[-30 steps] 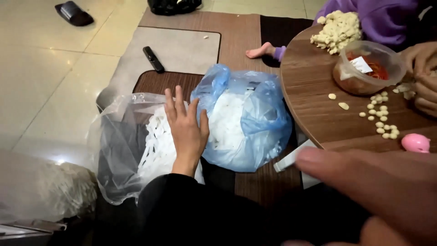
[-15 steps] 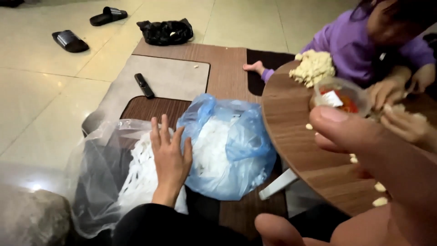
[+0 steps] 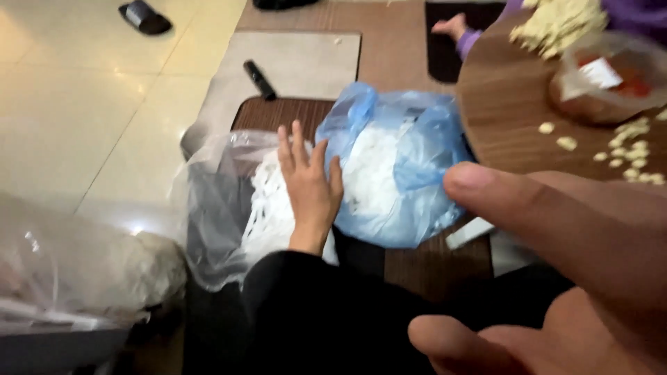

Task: Organizing and bagging white plastic spoons from a large pile into individual plastic bags.

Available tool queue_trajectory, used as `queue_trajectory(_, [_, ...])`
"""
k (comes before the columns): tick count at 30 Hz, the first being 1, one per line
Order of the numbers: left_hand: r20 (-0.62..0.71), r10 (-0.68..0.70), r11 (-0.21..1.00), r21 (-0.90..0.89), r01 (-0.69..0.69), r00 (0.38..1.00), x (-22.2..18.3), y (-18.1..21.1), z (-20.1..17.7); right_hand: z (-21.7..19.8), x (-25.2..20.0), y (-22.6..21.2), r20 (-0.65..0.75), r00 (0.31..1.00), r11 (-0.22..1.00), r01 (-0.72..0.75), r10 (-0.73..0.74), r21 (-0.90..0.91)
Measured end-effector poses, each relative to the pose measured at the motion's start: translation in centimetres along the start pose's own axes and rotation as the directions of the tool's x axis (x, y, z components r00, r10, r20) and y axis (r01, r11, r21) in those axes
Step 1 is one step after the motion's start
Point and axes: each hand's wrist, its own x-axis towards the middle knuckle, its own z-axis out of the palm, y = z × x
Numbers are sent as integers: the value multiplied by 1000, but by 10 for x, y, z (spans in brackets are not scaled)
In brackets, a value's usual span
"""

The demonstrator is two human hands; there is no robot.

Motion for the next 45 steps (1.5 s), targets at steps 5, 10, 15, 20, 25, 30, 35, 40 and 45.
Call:
queue_trajectory(5, [7,0,999,37,0,1000,0,6,-5,95,-21,35,-47,995,996,94,-93,6])
queue_trajectory(10, [75,3,1000,-1,-3,997,7,21,-25,191,-19,90,68,989,977,-143,133,156])
queue_trajectory(15, [26,-21,1000,18,20,999,7,21,-45,280,-98,139,314,729,503,-660,608,558])
queue_trajectory(20, [-8,-184,982,-33,183,983,-19,-31,-85,297,-91,148,587,542,180,-808,601,561])
queue_trajectory(25, [327,-726,684,254,684,605,-87,-113,-111,301,-79,147,615,573,-82,-692,541,717])
queue_trajectory(30, [609,-577,816,396,421,545,-59,-126,-79,312,-82,166,706,325,-350,-692,630,631])
queue_trajectory(35, [732,-514,857,450,249,447,-58,-190,-14,312,-98,169,666,253,-342,-701,702,626])
queue_trajectory(40, [748,-620,767,516,382,235,-108,-249,14,313,-101,174,582,380,-239,-652,719,720])
queue_trajectory(45, [764,-612,784,553,283,204,-80,-195,-10,308,-93,172,577,397,-217,-658,714,721])
